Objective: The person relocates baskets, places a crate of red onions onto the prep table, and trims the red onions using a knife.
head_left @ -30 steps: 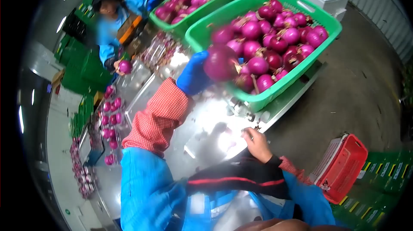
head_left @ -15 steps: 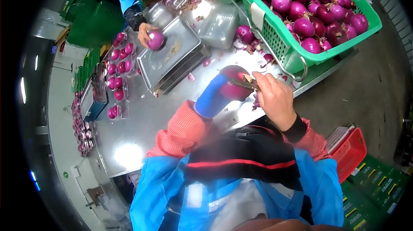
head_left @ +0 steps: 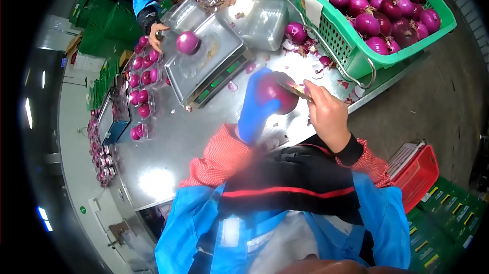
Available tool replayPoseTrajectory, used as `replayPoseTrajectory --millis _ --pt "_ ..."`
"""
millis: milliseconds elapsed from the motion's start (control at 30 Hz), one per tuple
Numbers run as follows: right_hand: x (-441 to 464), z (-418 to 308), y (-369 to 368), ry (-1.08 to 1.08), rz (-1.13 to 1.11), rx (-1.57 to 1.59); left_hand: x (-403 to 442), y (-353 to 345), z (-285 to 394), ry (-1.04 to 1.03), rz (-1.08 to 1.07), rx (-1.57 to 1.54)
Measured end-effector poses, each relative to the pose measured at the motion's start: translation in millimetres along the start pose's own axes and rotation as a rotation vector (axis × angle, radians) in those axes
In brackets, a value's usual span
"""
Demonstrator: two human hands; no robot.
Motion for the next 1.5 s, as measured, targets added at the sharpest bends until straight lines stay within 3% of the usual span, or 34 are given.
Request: replayPoseTrajectory --millis 267,333,433,567,633,733,800,900,967,1033,1100,1200,1333,1433,1500 --pt "3 -11 -6 -0.128 -0.041 0.006 -4 -4 -1 -0.44 0.13 0.514" --pt "2 -10 -9 -0.128 -0.072 0.003 -2 3 -4 -0.501 0.129 0.548" --pt "-10 -1 -14 -0.157 0.055 0.077 1 1 -2 -0.49 0.151 0.448" --pt "-18 10 -17 -0.187 -0.015 0.034 -1 5 6 -0.548 0.18 0.452" --pt "-17 7 -13 -0.186 -0.033 0.093 5 -6 4 -0.436 0.078 0.362" --pt "0 5 2 -0.384 -0.106 0.543 5 1 -14 -0.171 0.007 0.316" --pt "5 10 -2 -0.31 -0.142 0.663 1 0 -18 0.018 -0.029 0.367" --pt "11 18 -15 -0.132 -0.06 0.575 -2 22 -38 0.3 0.129 0.074" --pt "7 30 -26 -0.251 -0.126 0.851 -3 24 -34 0.266 0.084 0.029" --pt "-12 29 -40 -0.635 -0.392 1.488 -8 26 -33 0.273 0.103 -0.036" --pt "-23 15 -57 -0.719 -0.382 1.65 -18 25 -49 0.211 0.012 -0.025" --pt "-36 8 -73 -0.744 -0.415 1.57 -28 33 -64 0.234 0.164 -0.15" --pt "-13 19 -27 -0.242 -0.179 0.38 -26 45 -60 0.294 0.16 -0.152" --pt "-3 0 5 0.167 -0.074 -0.087 -25 37 -43 0.362 0.111 -0.101" --pt "-2 -2 8 0.206 -0.069 -0.14 -25 30 -36 0.416 0.07 -0.078"
Point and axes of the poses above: each hand's wrist, its own x-axis towards the middle knuckle, its own y-axis out of the back of the hand, z = x × y, the point moved 5 cm from there along x, towards the middle knuckle, and after that the axes turned 13 degrees about -x, right-handed, at the moved point
